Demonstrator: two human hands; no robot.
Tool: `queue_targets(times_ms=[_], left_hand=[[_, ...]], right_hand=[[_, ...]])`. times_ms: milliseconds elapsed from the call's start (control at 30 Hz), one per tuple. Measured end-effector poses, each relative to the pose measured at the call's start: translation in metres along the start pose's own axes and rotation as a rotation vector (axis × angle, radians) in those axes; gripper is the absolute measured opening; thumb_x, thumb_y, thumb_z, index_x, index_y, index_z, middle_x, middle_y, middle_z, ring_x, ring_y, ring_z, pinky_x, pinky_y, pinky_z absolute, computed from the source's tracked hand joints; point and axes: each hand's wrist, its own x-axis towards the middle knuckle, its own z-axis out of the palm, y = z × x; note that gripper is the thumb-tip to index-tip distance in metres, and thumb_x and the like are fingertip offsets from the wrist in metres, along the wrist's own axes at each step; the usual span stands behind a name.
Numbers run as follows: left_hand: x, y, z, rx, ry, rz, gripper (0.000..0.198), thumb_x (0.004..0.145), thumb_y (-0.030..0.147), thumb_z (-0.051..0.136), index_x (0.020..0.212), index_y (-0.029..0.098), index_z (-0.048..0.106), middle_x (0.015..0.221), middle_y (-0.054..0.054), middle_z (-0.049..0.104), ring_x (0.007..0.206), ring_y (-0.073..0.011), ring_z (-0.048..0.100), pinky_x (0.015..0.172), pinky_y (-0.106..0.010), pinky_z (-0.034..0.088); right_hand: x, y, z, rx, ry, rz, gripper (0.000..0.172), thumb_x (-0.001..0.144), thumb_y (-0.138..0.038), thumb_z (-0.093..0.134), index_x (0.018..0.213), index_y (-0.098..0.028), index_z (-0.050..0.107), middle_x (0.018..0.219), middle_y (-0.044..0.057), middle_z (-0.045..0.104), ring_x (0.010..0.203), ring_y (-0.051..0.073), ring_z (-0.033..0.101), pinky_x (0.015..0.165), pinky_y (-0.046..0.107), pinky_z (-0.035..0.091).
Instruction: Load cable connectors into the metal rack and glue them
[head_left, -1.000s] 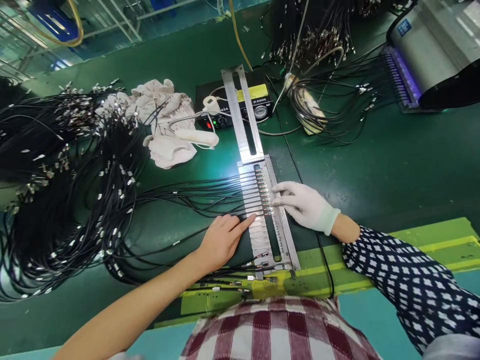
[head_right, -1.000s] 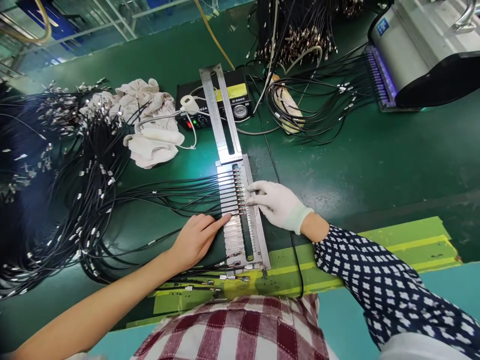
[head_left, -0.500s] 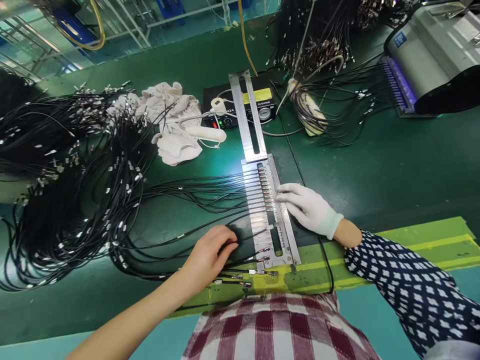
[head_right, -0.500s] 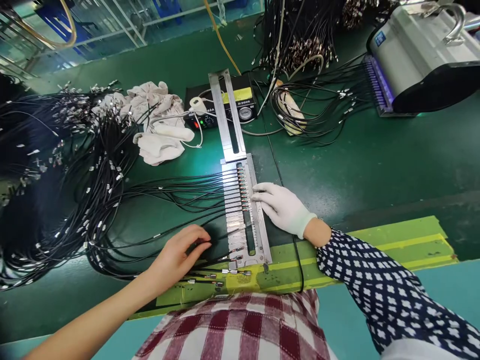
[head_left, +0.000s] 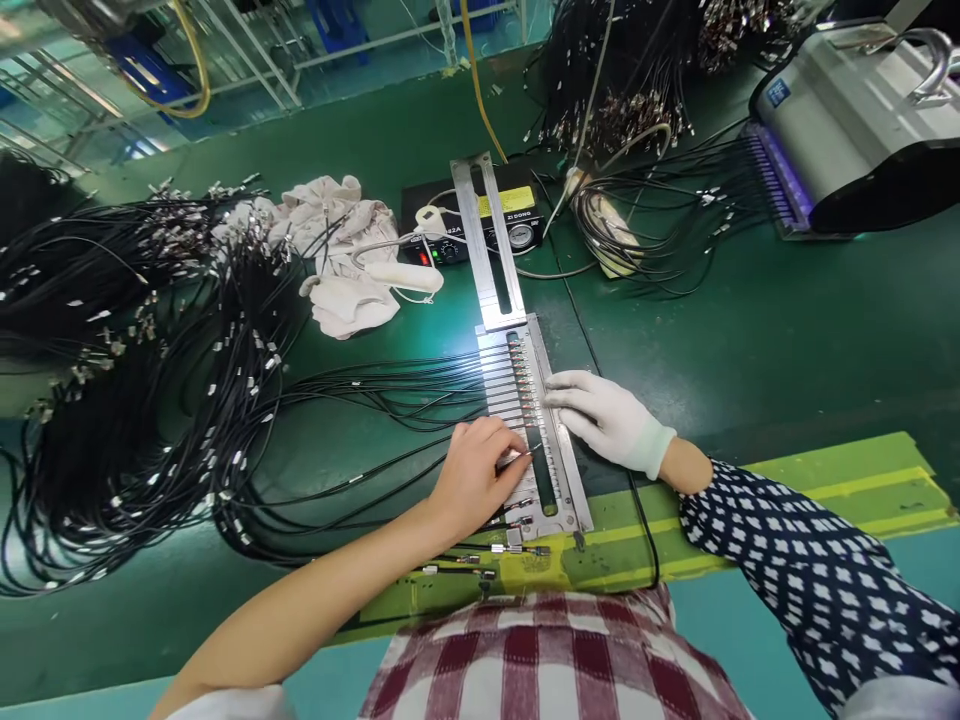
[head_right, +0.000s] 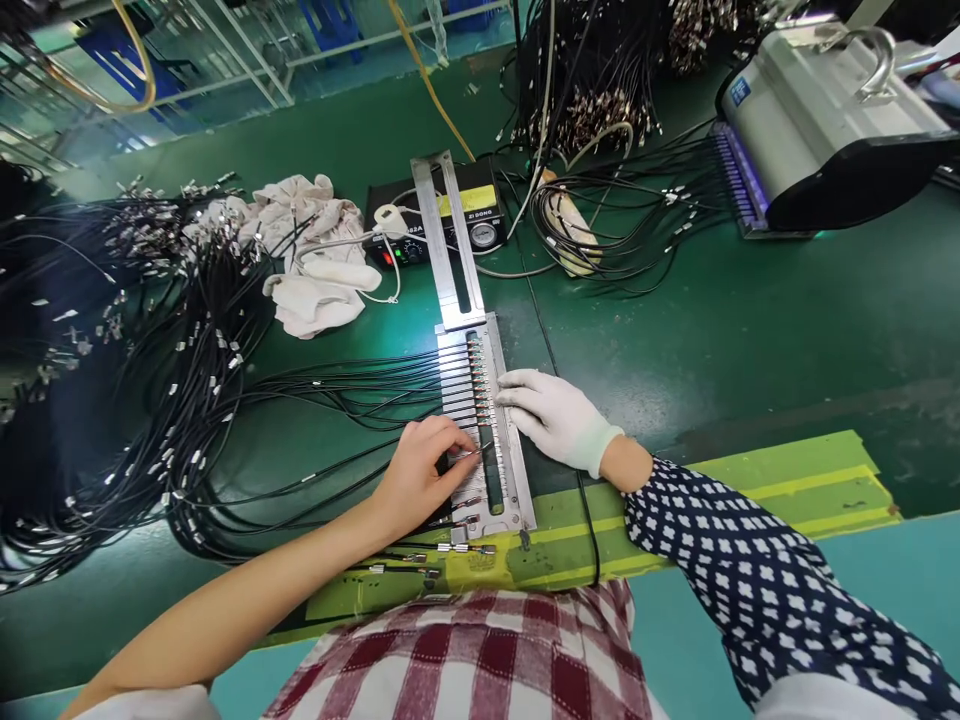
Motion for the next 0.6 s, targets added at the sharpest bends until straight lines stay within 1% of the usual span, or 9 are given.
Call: queue_targets(times_ms=[100, 200, 267, 333, 400, 433, 500, 600], left_hand=[[-0.018, -0.011, -0.005, 0.002, 0.029, -0.036, 0.007, 0.093, 0.025, 0.059, 0.089, 0.021, 0.062, 0.083, 0.0, 0.061, 0.085, -0.0171, 0.055, 0.077, -0.034, 0.034], [-0.032, -0.016, -0.005, 0.003, 0.064, -0.041, 0.009, 0.094, 0.027, 0.057, 0.091, 0.021, 0.063, 0.083, -0.001, 0.061, 0.084, -0.0171, 0.056, 0.077, -0.033, 0.036], [-0.035, -0.013, -0.003, -0.003, 0.082, -0.013, 0.01, 0.095, 0.028, 0.056, 0.092, 0.022, 0.063, 0.083, -0.001, 0.062, 0.084, -0.017, 0.056, 0.077, -0.033, 0.037], [-0.034, -0.006, -0.001, -0.006, 0.1, 0.027, 0.009, 0.095, 0.027, 0.055, 0.092, 0.022, 0.063, 0.084, -0.001, 0.062, 0.084, -0.0168, 0.057, 0.076, -0.033, 0.037], [-0.032, -0.002, 0.0, 0.0, 0.11, 0.065, 0.009, 0.095, 0.025, 0.055, 0.092, 0.022, 0.062, 0.084, -0.001, 0.063, 0.084, -0.0164, 0.057, 0.076, -0.033, 0.037], [-0.032, -0.001, -0.001, 0.011, 0.112, 0.079, 0.009, 0.095, 0.025, 0.055, 0.092, 0.022, 0.062, 0.085, -0.001, 0.063, 0.084, -0.0164, 0.057, 0.076, -0.033, 0.037], [-0.036, -0.007, -0.006, 0.06, 0.107, 0.086, 0.009, 0.096, 0.024, 0.054, 0.092, 0.021, 0.062, 0.086, -0.001, 0.064, 0.085, -0.0166, 0.057, 0.077, -0.033, 0.037], [-0.051, -0.028, -0.022, 0.203, 0.118, 0.054, 0.011, 0.096, 0.025, 0.053, 0.092, 0.021, 0.062, 0.088, -0.003, 0.065, 0.087, -0.0182, 0.058, 0.078, -0.035, 0.037]], right_hand=[[-0.002, -0.006, 0.0, -0.053, 0.026, -0.038, 0.024, 0.097, -0.026, 0.049, 0.111, -0.02, 0.067, 0.127, 0.013, 0.061, 0.114, 0.027, 0.059, 0.095, 0.047, 0.05], [-0.001, -0.02, 0.005, -0.096, 0.018, -0.115, 0.023, 0.092, -0.037, 0.059, 0.106, -0.021, 0.068, 0.127, 0.013, 0.061, 0.116, 0.03, 0.056, 0.096, 0.051, 0.044], [0.002, -0.03, 0.012, -0.106, -0.01, -0.18, 0.025, 0.09, -0.041, 0.062, 0.104, -0.021, 0.067, 0.128, 0.012, 0.061, 0.115, 0.03, 0.055, 0.095, 0.05, 0.042], [0.004, -0.037, 0.019, -0.109, -0.043, -0.242, 0.021, 0.092, -0.038, 0.061, 0.102, -0.021, 0.067, 0.123, 0.01, 0.063, 0.109, 0.027, 0.057, 0.092, 0.048, 0.042], [0.004, -0.038, 0.023, -0.089, -0.058, -0.281, 0.015, 0.095, -0.034, 0.059, 0.097, -0.022, 0.068, 0.115, 0.007, 0.066, 0.103, 0.024, 0.059, 0.092, 0.046, 0.042], [0.004, -0.037, 0.024, -0.071, -0.057, -0.287, 0.016, 0.095, -0.033, 0.058, 0.093, -0.022, 0.068, 0.113, 0.006, 0.067, 0.102, 0.024, 0.06, 0.092, 0.046, 0.042], [0.002, -0.033, 0.023, -0.032, -0.038, -0.254, 0.019, 0.095, -0.034, 0.059, 0.084, -0.02, 0.067, 0.112, 0.007, 0.067, 0.103, 0.024, 0.06, 0.093, 0.046, 0.042], [-0.001, -0.027, 0.017, -0.002, 0.024, -0.094, 0.019, 0.091, -0.026, 0.062, 0.074, -0.019, 0.065, 0.116, 0.009, 0.065, 0.108, 0.026, 0.058, 0.095, 0.048, 0.042]])
